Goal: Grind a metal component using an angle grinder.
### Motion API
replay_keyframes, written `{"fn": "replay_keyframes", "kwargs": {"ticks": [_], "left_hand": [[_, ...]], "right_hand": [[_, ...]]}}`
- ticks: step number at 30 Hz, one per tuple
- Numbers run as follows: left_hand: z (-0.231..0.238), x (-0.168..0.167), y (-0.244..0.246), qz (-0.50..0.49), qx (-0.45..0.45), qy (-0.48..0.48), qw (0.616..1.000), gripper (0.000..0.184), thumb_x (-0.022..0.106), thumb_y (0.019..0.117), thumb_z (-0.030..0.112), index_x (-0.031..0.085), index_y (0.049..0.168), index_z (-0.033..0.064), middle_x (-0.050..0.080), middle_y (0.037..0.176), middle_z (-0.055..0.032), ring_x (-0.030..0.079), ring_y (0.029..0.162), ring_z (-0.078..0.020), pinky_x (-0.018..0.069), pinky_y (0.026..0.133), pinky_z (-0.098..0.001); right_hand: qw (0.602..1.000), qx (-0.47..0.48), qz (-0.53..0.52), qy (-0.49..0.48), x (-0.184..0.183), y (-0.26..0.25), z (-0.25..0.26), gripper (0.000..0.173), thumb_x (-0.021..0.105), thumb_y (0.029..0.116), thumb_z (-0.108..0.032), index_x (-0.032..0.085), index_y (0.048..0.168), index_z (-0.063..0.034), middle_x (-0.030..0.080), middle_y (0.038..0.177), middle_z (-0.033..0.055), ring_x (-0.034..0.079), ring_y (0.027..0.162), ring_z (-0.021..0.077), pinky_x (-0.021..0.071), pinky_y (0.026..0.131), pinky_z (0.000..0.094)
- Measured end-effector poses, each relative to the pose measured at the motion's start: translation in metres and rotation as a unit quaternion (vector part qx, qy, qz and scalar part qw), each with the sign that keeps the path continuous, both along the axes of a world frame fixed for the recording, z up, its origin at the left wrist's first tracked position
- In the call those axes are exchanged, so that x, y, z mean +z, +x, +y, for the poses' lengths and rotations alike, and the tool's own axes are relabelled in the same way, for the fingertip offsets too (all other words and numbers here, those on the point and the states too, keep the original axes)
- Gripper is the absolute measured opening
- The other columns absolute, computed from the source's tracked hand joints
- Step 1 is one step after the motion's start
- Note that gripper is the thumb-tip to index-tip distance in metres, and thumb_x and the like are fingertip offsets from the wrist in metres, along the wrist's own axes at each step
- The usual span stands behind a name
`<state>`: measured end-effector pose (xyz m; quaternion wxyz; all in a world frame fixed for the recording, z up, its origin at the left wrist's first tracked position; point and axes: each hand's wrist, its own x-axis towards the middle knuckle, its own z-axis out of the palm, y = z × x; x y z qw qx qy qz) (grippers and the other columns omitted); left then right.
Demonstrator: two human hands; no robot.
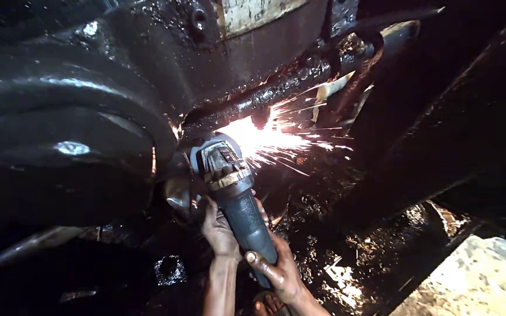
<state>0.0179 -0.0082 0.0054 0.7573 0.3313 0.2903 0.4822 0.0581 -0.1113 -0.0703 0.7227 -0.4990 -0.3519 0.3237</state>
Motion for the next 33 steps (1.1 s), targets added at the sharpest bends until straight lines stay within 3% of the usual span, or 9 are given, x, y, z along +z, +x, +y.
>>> {"fn": "replay_keyframes", "kwargs": {"ticks": [8,13,19,24,29,33], "left_hand": [[0.0003,-0.0001,0.002,0.021,0.015,0.019,0.999,0.067,0.008,0.1066,0.055,0.063,0.116,0.0168,0.074,0.098,-0.0051,0.073,0.088,-0.0177,0.0626,0.073,-0.0379],[0.0013,-0.0028,0.002,0.016,-0.001,0.013,1.0,0.072,0.005,0.1046,0.057,0.063,0.114,0.0141,0.073,0.096,-0.0094,0.073,0.083,-0.0216,0.062,0.069,-0.0395],[-0.0021,-0.0011,0.0038,0.036,0.004,0.015,0.999,0.07,0.007,0.1059,0.054,0.064,0.11,0.0153,0.074,0.093,-0.0065,0.073,0.082,-0.0192,0.0623,0.069,-0.0385],[-0.0009,-0.0032,0.0045,0.017,-0.014,0.018,1.0,0.073,0.004,0.1049,0.056,0.065,0.11,0.0142,0.074,0.095,-0.0096,0.073,0.082,-0.0214,0.0621,0.068,-0.0389],[-0.001,-0.003,0.0052,0.023,-0.018,0.029,0.999,0.071,0.007,0.1051,0.057,0.064,0.114,0.0159,0.074,0.098,-0.0083,0.073,0.085,-0.021,0.062,0.07,-0.0395],[-0.002,-0.0019,0.0068,0.019,-0.022,0.016,0.999,0.072,0.005,0.1047,0.058,0.063,0.114,0.0162,0.074,0.098,-0.0084,0.073,0.084,-0.0212,0.0619,0.069,-0.0397]], "right_hand": [[1.0,-0.008,-0.005,0.009,-0.0015,0.0006,0.0006,0.064,0.073,0.0877,-0.054,0.066,0.118,0.0013,0.073,0.099,0.0016,0.071,0.085,0.0058,0.0619,0.077,0.0277],[1.0,-0.008,0.0,0.007,-0.0022,0.0004,0.0003,0.065,0.074,0.0869,-0.054,0.065,0.119,0.0018,0.073,0.098,0.0017,0.071,0.084,0.0058,0.062,0.076,0.0278],[1.0,-0.005,0.028,0.01,-0.0013,-0.0002,-0.0015,0.057,0.075,0.0871,-0.049,0.066,0.115,-0.0004,0.073,0.095,0.0,0.07,0.083,0.005,0.0613,0.075,0.0273],[0.999,0.0,0.033,0.011,-0.0017,0.0014,-0.0015,0.057,0.075,0.0867,-0.051,0.066,0.115,-0.0016,0.072,0.093,0.0002,0.07,0.079,0.0066,0.0618,0.07,0.0286],[1.0,-0.01,0.021,0.009,-0.0005,0.0019,-0.0021,0.06,0.075,0.0866,-0.052,0.066,0.115,-0.0001,0.073,0.096,-0.0004,0.07,0.084,0.0045,0.0614,0.077,0.0271],[1.0,-0.008,0.025,0.008,0.0003,0.0033,-0.0029,0.06,0.075,0.0859,-0.053,0.066,0.114,-0.0006,0.073,0.095,-0.0003,0.07,0.082,0.0055,0.062,0.074,0.0279]]}}
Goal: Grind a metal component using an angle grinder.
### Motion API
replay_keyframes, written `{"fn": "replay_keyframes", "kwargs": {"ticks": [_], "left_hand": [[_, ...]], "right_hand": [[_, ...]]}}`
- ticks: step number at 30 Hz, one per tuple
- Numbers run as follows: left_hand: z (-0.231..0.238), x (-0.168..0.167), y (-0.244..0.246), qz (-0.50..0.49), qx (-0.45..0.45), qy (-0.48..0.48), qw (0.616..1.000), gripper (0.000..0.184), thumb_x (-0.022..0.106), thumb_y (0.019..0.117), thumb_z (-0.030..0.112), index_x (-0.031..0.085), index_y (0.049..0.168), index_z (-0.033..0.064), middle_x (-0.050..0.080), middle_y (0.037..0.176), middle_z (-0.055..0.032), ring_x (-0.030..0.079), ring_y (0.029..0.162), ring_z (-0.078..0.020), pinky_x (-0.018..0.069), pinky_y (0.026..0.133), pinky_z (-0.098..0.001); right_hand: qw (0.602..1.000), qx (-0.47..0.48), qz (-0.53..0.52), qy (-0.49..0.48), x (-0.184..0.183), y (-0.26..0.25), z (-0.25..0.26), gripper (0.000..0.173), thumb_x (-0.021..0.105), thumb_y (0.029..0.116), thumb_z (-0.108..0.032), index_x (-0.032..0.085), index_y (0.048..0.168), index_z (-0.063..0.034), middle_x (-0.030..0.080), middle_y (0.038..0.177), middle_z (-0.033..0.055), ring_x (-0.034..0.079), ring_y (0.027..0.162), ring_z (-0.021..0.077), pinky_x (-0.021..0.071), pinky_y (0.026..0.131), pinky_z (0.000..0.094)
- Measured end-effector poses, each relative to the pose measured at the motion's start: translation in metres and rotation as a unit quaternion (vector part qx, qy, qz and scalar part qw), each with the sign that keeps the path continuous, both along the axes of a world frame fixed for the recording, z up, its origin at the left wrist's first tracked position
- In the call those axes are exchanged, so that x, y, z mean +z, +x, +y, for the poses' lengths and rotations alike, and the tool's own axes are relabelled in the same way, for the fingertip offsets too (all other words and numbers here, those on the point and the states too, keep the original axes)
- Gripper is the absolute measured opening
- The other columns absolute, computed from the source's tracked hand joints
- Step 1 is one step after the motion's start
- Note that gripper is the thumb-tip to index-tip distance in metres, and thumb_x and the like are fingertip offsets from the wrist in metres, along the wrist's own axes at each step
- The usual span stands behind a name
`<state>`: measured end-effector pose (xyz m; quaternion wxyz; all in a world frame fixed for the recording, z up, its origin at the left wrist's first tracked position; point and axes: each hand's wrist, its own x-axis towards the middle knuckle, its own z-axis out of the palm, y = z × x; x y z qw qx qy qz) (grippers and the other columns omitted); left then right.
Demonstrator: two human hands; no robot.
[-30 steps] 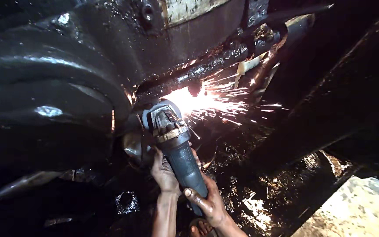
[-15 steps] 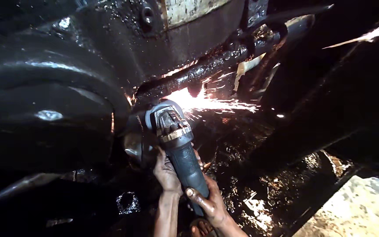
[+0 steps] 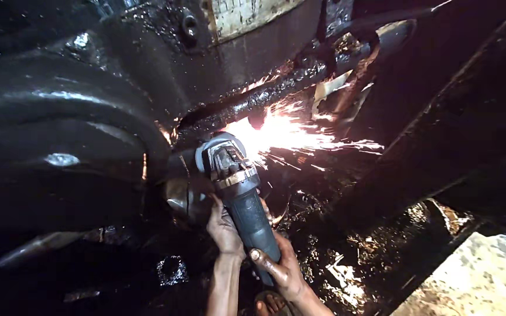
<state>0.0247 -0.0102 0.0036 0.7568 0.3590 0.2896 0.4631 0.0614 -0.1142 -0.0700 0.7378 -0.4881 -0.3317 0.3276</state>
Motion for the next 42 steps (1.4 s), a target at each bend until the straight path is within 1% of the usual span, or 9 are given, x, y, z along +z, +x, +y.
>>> {"fn": "replay_keyframes", "kwargs": {"ticks": [7,11,15,21,23,28,32,40,42], "left_hand": [[-0.0014,0.0044,0.0025,0.005,0.01,-0.002,1.0,0.069,0.009,0.1059,0.057,0.063,0.117,0.0161,0.074,0.099,-0.0067,0.073,0.088,-0.019,0.0621,0.073,-0.0382],[0.0,0.0013,0.0033,-0.002,0.009,-0.005,1.0,0.07,0.013,0.1045,0.061,0.063,0.115,0.0129,0.073,0.097,-0.0099,0.073,0.084,-0.0221,0.0615,0.069,-0.0413],[-0.0022,0.0089,0.0045,0.03,0.03,0.012,0.999,0.063,0.012,0.1078,0.054,0.06,0.122,0.0165,0.073,0.099,-0.0028,0.073,0.089,-0.0156,0.062,0.075,-0.0374],[0.0008,0.0076,0.0024,0.011,0.005,0.001,1.0,0.065,0.011,0.1061,0.056,0.062,0.118,0.0166,0.074,0.095,-0.0071,0.073,0.081,-0.0204,0.062,0.067,-0.0401],[0.0013,0.0074,0.0023,0.019,0.0,0.005,1.0,0.065,0.012,0.106,0.057,0.061,0.121,0.0176,0.073,0.097,-0.0067,0.073,0.084,-0.0197,0.062,0.069,-0.0397],[0.0032,0.0046,0.0041,0.003,-0.03,-0.001,1.0,0.07,0.011,0.1038,0.063,0.061,0.121,0.0157,0.073,0.097,-0.0112,0.073,0.08,-0.0239,0.0613,0.065,-0.042],[0.002,0.0051,0.0054,0.017,-0.033,0.0,0.999,0.07,0.009,0.1045,0.06,0.062,0.122,0.0175,0.073,0.1,-0.0099,0.073,0.082,-0.0228,0.062,0.066,-0.0407],[0.0018,0.0023,0.0092,0.014,-0.038,0.003,0.999,0.067,0.013,0.1044,0.061,0.061,0.125,0.0176,0.072,0.102,-0.0122,0.073,0.083,-0.0253,0.0617,0.067,-0.0422],[0.0005,0.0035,0.0096,0.02,-0.037,0.004,0.999,0.067,0.011,0.105,0.059,0.06,0.126,0.0177,0.073,0.102,-0.0107,0.073,0.084,-0.024,0.0622,0.068,-0.0413]], "right_hand": [[1.0,-0.002,0.002,0.005,0.0004,0.0012,0.0005,0.058,0.074,0.0872,-0.053,0.066,0.114,-0.0013,0.072,0.094,-0.001,0.07,0.079,0.0051,0.062,0.071,0.0274],[1.0,0.005,0.013,0.003,0.0006,0.001,0.0006,0.058,0.074,0.0868,-0.053,0.066,0.113,-0.0024,0.072,0.093,-0.0009,0.07,0.078,0.0063,0.0621,0.069,0.0282],[1.0,-0.003,0.016,0.003,0.0017,-0.0012,0.0013,0.059,0.075,0.0866,-0.051,0.065,0.115,-0.0003,0.072,0.095,-0.0011,0.07,0.081,0.0053,0.0618,0.073,0.0276],[1.0,-0.006,0.023,0.004,0.0012,-0.0039,0.0031,0.061,0.075,0.0863,-0.054,0.066,0.115,-0.0007,0.073,0.094,-0.0005,0.07,0.077,0.0067,0.0625,0.069,0.0289],[1.0,-0.006,0.024,0.009,0.0013,-0.0034,0.0035,0.06,0.074,0.0867,-0.054,0.066,0.114,-0.0008,0.072,0.093,-0.0005,0.07,0.076,0.0068,0.0624,0.067,0.0289],[1.0,-0.011,0.019,0.018,0.0023,-0.0019,0.0026,0.055,0.074,0.0878,-0.05,0.066,0.114,-0.0022,0.073,0.093,-0.0023,0.07,0.078,0.0045,0.0619,0.071,0.0268],[0.999,-0.014,0.019,0.021,-0.0001,-0.0005,0.0021,0.056,0.073,0.0884,-0.05,0.066,0.115,-0.0011,0.073,0.095,-0.0015,0.07,0.08,0.0049,0.062,0.073,0.0272],[0.998,-0.002,0.059,0.027,-0.0009,0.0011,0.0001,0.053,0.075,0.0878,-0.049,0.066,0.113,-0.0035,0.072,0.09,-0.001,0.07,0.072,0.0083,0.0621,0.063,0.0299],[0.998,-0.005,0.056,0.022,-0.0007,0.002,-0.0006,0.055,0.075,0.0871,-0.05,0.066,0.114,-0.0025,0.073,0.092,-0.0012,0.07,0.075,0.0073,0.0625,0.067,0.0295]]}}
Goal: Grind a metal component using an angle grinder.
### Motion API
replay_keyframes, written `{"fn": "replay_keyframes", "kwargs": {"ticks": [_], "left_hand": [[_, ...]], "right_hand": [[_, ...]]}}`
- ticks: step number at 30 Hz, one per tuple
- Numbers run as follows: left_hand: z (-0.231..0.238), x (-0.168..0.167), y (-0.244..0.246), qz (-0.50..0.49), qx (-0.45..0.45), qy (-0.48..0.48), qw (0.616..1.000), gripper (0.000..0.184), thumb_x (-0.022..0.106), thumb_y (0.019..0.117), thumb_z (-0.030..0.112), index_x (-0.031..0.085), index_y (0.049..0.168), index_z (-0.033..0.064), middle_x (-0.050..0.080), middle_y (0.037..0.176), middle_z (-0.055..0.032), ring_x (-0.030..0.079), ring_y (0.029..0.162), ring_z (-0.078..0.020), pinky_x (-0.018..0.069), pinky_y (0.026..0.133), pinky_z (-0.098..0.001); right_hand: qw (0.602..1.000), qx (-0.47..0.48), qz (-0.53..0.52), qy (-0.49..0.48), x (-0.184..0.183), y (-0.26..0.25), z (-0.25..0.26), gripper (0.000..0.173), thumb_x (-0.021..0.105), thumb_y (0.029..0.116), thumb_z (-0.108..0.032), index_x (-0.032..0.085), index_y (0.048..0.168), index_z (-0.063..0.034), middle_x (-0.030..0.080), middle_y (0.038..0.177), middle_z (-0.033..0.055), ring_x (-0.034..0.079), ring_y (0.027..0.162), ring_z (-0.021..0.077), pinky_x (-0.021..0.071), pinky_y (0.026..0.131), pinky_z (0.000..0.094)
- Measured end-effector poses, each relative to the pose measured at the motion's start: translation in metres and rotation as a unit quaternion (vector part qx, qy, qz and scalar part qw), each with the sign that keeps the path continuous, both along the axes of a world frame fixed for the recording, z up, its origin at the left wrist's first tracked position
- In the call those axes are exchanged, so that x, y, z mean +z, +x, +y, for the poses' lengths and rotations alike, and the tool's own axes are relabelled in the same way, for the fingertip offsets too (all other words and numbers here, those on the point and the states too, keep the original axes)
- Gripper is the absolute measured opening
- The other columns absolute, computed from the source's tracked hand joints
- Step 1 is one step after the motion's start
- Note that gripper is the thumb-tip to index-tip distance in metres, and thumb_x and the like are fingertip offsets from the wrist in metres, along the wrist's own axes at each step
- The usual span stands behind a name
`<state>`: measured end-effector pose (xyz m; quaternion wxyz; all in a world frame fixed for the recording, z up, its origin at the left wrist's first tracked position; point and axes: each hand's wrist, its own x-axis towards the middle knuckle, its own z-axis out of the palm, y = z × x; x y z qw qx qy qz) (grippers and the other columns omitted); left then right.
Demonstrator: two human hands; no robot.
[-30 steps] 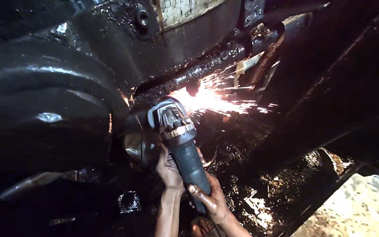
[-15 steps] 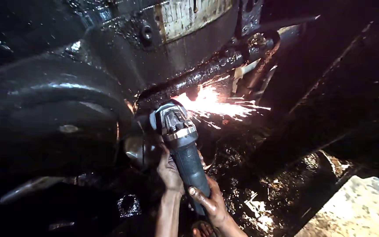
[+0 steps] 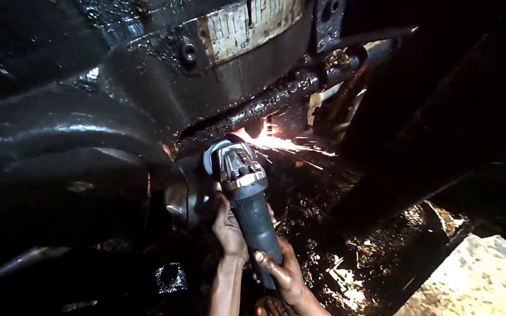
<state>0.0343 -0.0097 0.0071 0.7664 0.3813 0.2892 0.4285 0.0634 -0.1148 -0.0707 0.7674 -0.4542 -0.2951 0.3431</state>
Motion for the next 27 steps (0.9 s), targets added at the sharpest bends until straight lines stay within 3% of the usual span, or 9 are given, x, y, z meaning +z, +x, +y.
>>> {"fn": "replay_keyframes", "kwargs": {"ticks": [2,6,10,15,22,25,27], "left_hand": [[0.0,-0.001,0.001,-0.016,-0.011,-0.008,1.0,0.067,0.013,0.1045,0.06,0.06,0.122,0.0155,0.073,0.098,-0.0122,0.073,0.079,-0.0249,0.0615,0.064,-0.042],[0.002,-0.006,0.001,-0.02,-0.031,-0.007,0.999,0.068,0.015,0.103,0.063,0.06,0.124,0.0164,0.072,0.102,-0.0111,0.072,0.084,-0.0239,0.0611,0.068,-0.0422],[0.003,-0.006,0.003,-0.035,-0.04,-0.01,0.999,0.068,0.017,0.1023,0.065,0.06,0.121,0.0157,0.072,0.099,-0.0126,0.072,0.08,-0.0254,0.0607,0.065,-0.0433],[0.002,-0.008,0.004,-0.007,-0.024,0.002,1.0,0.066,0.016,0.1034,0.062,0.06,0.124,0.0173,0.072,0.105,-0.0104,0.072,0.088,-0.0239,0.0613,0.071,-0.0421],[0.002,-0.008,0.007,-0.004,-0.055,0.009,0.998,0.066,0.02,0.1028,0.064,0.058,0.126,0.0154,0.071,0.104,-0.0123,0.072,0.083,-0.0241,0.0615,0.068,-0.041],[-0.003,-0.002,0.012,0.009,-0.037,0.017,0.999,0.061,0.022,0.1058,0.058,0.062,0.122,0.0157,0.073,0.1,-0.0099,0.073,0.082,-0.0218,0.0623,0.068,-0.0397],[-0.006,0.001,0.013,0.022,-0.035,0.03,0.999,0.055,0.022,0.1079,0.054,0.061,0.124,0.0192,0.073,0.104,-0.0042,0.072,0.089,-0.0165,0.0617,0.074,-0.0356]], "right_hand": [[1.0,-0.003,-0.006,0.002,0.0,0.0,-0.001,0.055,0.074,0.0876,-0.049,0.066,0.116,-0.0028,0.073,0.095,-0.0031,0.07,0.081,0.0048,0.0621,0.073,0.0278],[1.0,-0.001,0.011,0.017,0.001,0.001,0.0,0.049,0.075,0.0879,-0.046,0.066,0.113,-0.0045,0.073,0.091,-0.0033,0.07,0.076,0.0059,0.0622,0.067,0.0279],[1.0,0.0,0.013,0.012,0.001,0.002,0.0,0.05,0.076,0.087,-0.048,0.066,0.111,-0.0053,0.073,0.089,-0.0037,0.07,0.073,0.0062,0.0618,0.065,0.0277],[1.0,0.006,0.014,0.015,0.0,0.004,0.0,0.049,0.075,0.0879,-0.048,0.065,0.111,-0.0058,0.073,0.089,-0.0034,0.07,0.072,0.0069,0.0619,0.063,0.0286],[0.999,-0.003,0.033,0.014,-0.001,0.003,-0.002,0.048,0.075,0.0873,-0.049,0.066,0.109,-0.0069,0.072,0.086,-0.003,0.069,0.069,0.0076,0.0616,0.061,0.0291],[0.999,-0.007,0.041,0.022,-0.002,0.004,-0.003,0.044,0.075,0.0878,-0.047,0.068,0.108,-0.0087,0.073,0.086,-0.0036,0.069,0.068,0.0071,0.0613,0.061,0.0286],[0.998,-0.006,0.052,0.022,-0.002,0.006,-0.004,0.044,0.076,0.0868,-0.047,0.068,0.107,-0.0096,0.073,0.086,-0.0035,0.069,0.067,0.0077,0.0614,0.06,0.0287]]}}
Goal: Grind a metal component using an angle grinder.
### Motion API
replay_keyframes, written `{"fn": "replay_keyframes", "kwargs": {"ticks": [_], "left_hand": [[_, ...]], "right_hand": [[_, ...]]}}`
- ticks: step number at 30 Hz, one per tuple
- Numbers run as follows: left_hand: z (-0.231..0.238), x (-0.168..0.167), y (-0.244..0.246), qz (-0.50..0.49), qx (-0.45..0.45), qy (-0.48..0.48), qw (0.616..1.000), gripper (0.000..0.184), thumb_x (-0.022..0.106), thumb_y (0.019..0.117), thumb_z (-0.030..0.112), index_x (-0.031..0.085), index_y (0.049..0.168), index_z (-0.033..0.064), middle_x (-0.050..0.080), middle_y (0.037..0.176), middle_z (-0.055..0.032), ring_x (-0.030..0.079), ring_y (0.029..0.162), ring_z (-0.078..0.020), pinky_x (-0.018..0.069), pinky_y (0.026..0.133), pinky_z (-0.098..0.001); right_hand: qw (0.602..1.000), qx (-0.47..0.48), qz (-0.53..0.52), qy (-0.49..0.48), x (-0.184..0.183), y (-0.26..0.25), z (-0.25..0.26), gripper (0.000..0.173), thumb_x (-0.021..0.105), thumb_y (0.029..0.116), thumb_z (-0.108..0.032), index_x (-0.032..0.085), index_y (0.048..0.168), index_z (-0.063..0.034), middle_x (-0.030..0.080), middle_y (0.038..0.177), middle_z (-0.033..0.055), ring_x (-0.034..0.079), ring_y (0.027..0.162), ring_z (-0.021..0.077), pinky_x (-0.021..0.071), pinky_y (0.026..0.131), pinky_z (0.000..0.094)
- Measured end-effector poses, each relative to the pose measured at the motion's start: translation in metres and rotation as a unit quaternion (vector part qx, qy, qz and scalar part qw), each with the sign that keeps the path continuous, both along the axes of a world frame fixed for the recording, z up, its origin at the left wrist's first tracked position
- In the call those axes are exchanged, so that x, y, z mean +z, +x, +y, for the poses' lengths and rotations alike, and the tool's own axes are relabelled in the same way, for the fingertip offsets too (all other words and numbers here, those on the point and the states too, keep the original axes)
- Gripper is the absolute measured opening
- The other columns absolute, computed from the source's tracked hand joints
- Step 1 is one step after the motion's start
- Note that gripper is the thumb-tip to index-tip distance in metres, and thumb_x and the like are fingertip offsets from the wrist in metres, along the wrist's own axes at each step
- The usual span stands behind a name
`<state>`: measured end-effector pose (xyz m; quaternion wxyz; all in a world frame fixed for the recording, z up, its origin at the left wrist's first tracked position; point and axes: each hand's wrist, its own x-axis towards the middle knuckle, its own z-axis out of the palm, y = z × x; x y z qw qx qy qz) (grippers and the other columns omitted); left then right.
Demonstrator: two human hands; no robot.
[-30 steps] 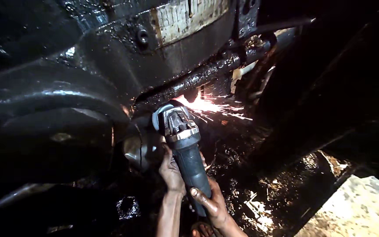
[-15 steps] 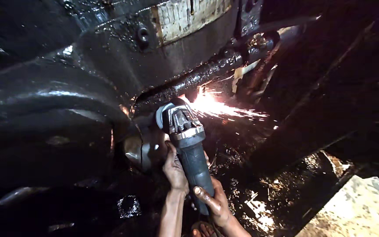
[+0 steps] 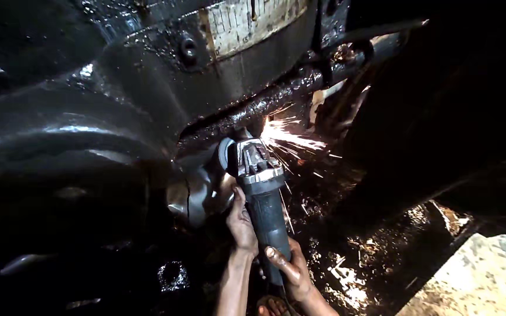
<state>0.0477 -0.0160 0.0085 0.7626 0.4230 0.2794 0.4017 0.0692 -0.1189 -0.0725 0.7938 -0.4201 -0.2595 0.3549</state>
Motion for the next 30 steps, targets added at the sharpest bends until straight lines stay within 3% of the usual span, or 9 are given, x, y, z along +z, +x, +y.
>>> {"fn": "replay_keyframes", "kwargs": {"ticks": [2,4,8,11,13,20,24,27,30], "left_hand": [[0.001,-0.004,0.003,-0.018,-0.026,-0.014,0.999,0.061,0.022,0.1052,0.059,0.061,0.123,0.016,0.072,0.099,-0.0108,0.072,0.08,-0.0225,0.0616,0.066,-0.0397],[0.0,-0.003,0.005,-0.006,-0.026,-0.016,0.999,0.063,0.019,0.1053,0.06,0.06,0.125,0.0166,0.072,0.098,-0.0109,0.072,0.078,-0.023,0.0618,0.065,-0.0402],[-0.004,0.001,0.006,0.03,0.001,-0.009,0.999,0.057,0.023,0.1071,0.058,0.058,0.13,0.0193,0.071,0.106,-0.0043,0.071,0.09,-0.0169,0.0614,0.076,-0.0352],[-0.005,0.004,0.009,0.009,-0.013,-0.027,1.0,0.06,0.022,0.1064,0.059,0.06,0.125,0.0164,0.073,0.097,-0.0094,0.073,0.077,-0.0213,0.0621,0.065,-0.0384],[-0.01,0.011,0.011,0.02,0.01,-0.017,1.0,0.048,0.024,0.1102,0.048,0.062,0.123,0.021,0.073,0.096,-0.0011,0.073,0.08,-0.0132,0.0623,0.067,-0.0318],[-0.006,0.0,0.014,0.018,-0.003,-0.004,1.0,0.052,0.03,0.1081,0.053,0.064,0.123,0.017,0.072,0.103,-0.0077,0.072,0.089,-0.0193,0.0613,0.074,-0.0384],[-0.01,0.007,0.016,0.028,0.019,0.009,0.999,0.044,0.031,0.1098,0.047,0.063,0.121,0.02,0.071,0.103,-0.001,0.07,0.092,-0.0117,0.0604,0.078,-0.0319],[-0.007,0.003,0.018,0.02,-0.001,-0.001,1.0,0.053,0.029,0.1083,0.052,0.064,0.122,0.0142,0.073,0.098,-0.0107,0.073,0.082,-0.0221,0.0619,0.07,-0.0396],[-0.01,0.007,0.021,0.034,0.002,-0.005,0.999,0.049,0.031,0.1088,0.05,0.064,0.123,0.0158,0.072,0.097,-0.0094,0.072,0.08,-0.0209,0.0618,0.068,-0.0384]], "right_hand": [[1.0,0.007,0.018,0.001,0.0,0.001,-0.002,0.045,0.077,0.0862,-0.047,0.067,0.108,-0.0085,0.072,0.083,-0.0008,0.069,0.064,0.0103,0.061,0.056,0.0307],[1.0,0.014,0.026,-0.001,-0.001,0.002,-0.003,0.046,0.077,0.0865,-0.047,0.066,0.109,-0.0084,0.072,0.083,-0.0008,0.069,0.063,0.0106,0.0608,0.055,0.0306],[0.999,0.016,0.04,-0.006,0.0,0.003,-0.005,0.047,0.077,0.0853,-0.048,0.065,0.108,-0.0089,0.072,0.082,-0.0006,0.069,0.062,0.011,0.0608,0.054,0.031],[0.998,0.02,0.055,0.003,-0.001,0.004,-0.005,0.047,0.078,0.0848,-0.048,0.065,0.108,-0.0089,0.072,0.081,0.0007,0.069,0.061,0.0125,0.0606,0.053,0.032],[0.998,0.022,0.064,0.006,-0.003,0.004,-0.005,0.048,0.078,0.0851,-0.049,0.065,0.108,-0.0089,0.072,0.081,0.001,0.069,0.061,0.0129,0.0607,0.053,0.0324],[0.995,0.032,0.088,0.027,-0.006,0.006,-0.006,0.046,0.079,0.0853,-0.048,0.066,0.106,-0.0095,0.072,0.079,0.0034,0.069,0.059,0.0149,0.0608,0.052,0.0341],[0.996,0.028,0.085,0.029,-0.005,0.006,-0.007,0.045,0.079,0.085,-0.048,0.066,0.106,-0.0104,0.072,0.079,0.0025,0.069,0.06,0.0141,0.0608,0.053,0.0332],[0.995,0.021,0.096,0.019,-0.002,0.007,-0.008,0.047,0.079,0.0837,-0.049,0.066,0.104,-0.0095,0.072,0.078,0.0035,0.069,0.059,0.015,0.0605,0.051,0.034],[0.994,0.023,0.103,0.019,-0.001,0.008,-0.01,0.048,0.08,0.0833,-0.05,0.066,0.106,-0.0103,0.072,0.078,0.003,0.069,0.059,0.0147,0.0608,0.052,0.034]]}}
